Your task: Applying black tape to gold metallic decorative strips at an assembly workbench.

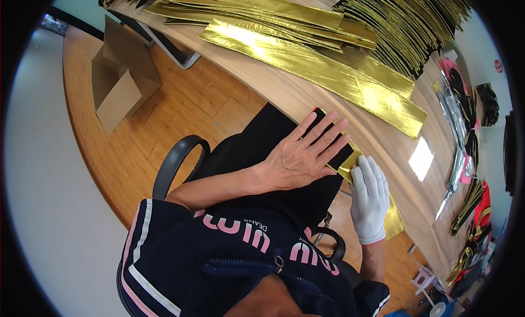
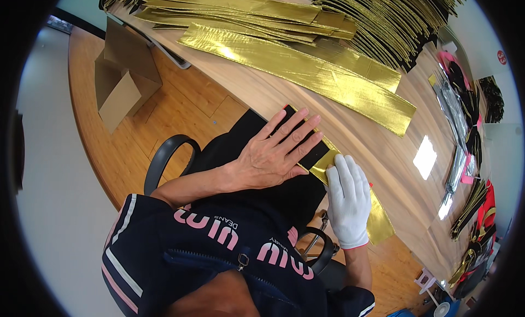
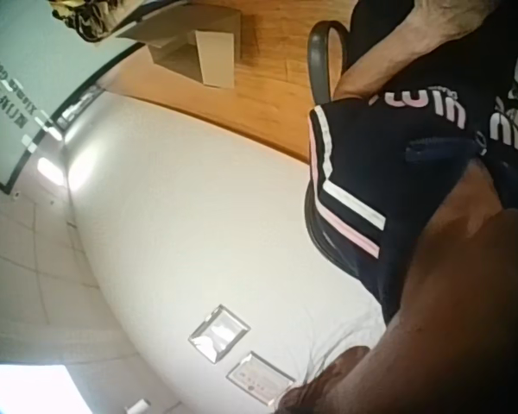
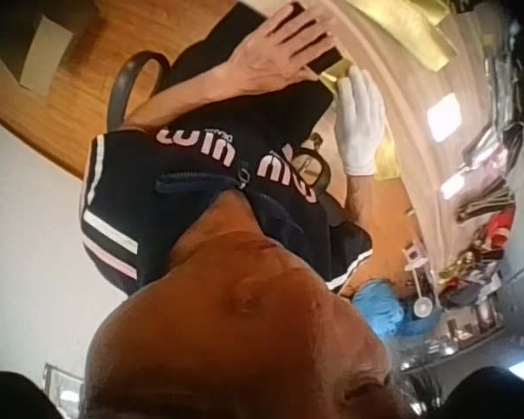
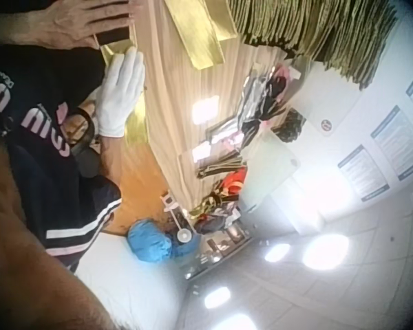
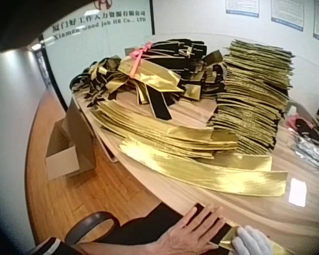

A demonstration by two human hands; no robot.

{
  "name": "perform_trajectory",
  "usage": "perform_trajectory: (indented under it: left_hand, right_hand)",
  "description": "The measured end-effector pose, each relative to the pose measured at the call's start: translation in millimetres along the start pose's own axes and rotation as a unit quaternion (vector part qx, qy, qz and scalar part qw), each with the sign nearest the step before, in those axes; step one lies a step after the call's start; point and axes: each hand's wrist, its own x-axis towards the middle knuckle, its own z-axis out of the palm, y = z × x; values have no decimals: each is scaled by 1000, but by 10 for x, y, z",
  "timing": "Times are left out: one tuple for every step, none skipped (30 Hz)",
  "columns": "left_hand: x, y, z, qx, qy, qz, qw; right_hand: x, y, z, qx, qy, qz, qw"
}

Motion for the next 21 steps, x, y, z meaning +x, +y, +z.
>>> perform_trajectory:
  left_hand:
    - [3,1,-20,0,0,0,1000]
    - [-2,-5,-50,-2,-5,-4,1000]
    - [-6,-10,-66,-3,-11,-7,1000]
    - [-14,-15,-48,-3,-12,-8,1000]
    - [-16,-31,-21,-1,-9,-3,1000]
    - [-19,-41,-3,0,-7,1,1000]
    - [-25,-47,7,1,-7,1,1000]
    - [-20,-46,4,-2,-9,3,1000]
    - [-15,-45,3,-5,-11,5,1000]
    - [-11,-45,7,-7,-12,6,1000]
    - [-2,-40,16,-8,-8,5,1000]
    - [10,-35,28,-10,-5,5,1000]
    - [14,-41,31,-16,-7,11,1000]
    - [6,-37,29,-7,-20,-4,1000]
    - [0,-33,34,2,-34,-19,999]
    - [0,-23,49,2,-30,-28,999]
    - [2,-23,49,-4,-32,-23,999]
    - [8,-17,42,3,-28,-28,999]
    - [20,-6,43,10,-24,-34,999]
    - [38,13,58,7,-17,-40,999]
    - [52,24,56,3,-18,-37,999]
  right_hand:
    - [20,8,-7,0,0,0,1000]
    - [47,9,-23,1,-7,-8,1000]
    - [60,8,-35,3,-14,-17,1000]
    - [58,6,-39,3,-14,-17,1000]
    - [64,10,-35,3,-19,-19,1000]
    - [68,14,-33,3,-24,-20,1000]
    - [72,17,-38,4,-24,-20,1000]
    - [70,16,-56,-5,-28,-22,999]
    - [66,15,-71,-13,-33,-23,999]
    - [65,16,-79,-13,-34,-20,999]
    - [61,17,-87,-17,-35,-19,999]
    - [58,17,-98,-20,-36,-17,999]
    - [68,17,-115,-23,-38,-9,999]
    - [73,24,-146,-35,-39,-17,998]
    - [68,31,-172,-46,-41,-24,998]
    - [49,35,-191,-50,-45,-16,998]
    - [49,39,-195,-52,-39,-11,998]
    - [42,45,-203,-55,-32,-7,998]
    - [35,57,-226,-56,-33,-1,998]
    - [32,70,-261,-66,-32,2,997]
    - [17,78,-283,-74,-30,4,997]
